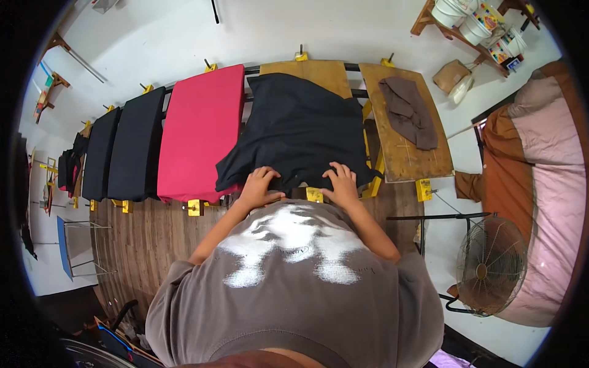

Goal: Placing and aligning t-shirts onto screen printing platens.

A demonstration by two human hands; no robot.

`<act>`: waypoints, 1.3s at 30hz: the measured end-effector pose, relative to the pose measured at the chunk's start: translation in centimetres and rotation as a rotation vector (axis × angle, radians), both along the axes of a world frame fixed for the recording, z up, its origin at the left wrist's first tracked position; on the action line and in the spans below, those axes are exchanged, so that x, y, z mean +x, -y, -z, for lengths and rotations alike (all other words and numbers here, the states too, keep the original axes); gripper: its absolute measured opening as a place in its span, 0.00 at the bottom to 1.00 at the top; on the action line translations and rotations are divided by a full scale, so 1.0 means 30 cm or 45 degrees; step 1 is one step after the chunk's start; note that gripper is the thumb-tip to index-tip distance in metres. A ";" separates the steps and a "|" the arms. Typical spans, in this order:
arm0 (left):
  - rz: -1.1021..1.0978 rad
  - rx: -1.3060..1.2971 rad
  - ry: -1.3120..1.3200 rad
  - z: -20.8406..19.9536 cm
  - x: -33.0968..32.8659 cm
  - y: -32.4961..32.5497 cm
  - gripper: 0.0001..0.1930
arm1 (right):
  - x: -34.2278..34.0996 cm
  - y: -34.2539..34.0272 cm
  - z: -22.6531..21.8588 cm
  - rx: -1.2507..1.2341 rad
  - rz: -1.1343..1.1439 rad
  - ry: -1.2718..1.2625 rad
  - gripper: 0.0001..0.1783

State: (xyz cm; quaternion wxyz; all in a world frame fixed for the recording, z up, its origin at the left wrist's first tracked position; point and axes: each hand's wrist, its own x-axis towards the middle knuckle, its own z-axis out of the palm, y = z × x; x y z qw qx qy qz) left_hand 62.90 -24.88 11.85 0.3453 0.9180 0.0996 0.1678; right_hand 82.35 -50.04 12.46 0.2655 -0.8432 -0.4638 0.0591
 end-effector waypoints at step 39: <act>-0.144 -1.262 -0.196 0.048 -0.050 0.013 0.16 | 0.049 0.164 0.040 0.259 0.565 -0.311 0.08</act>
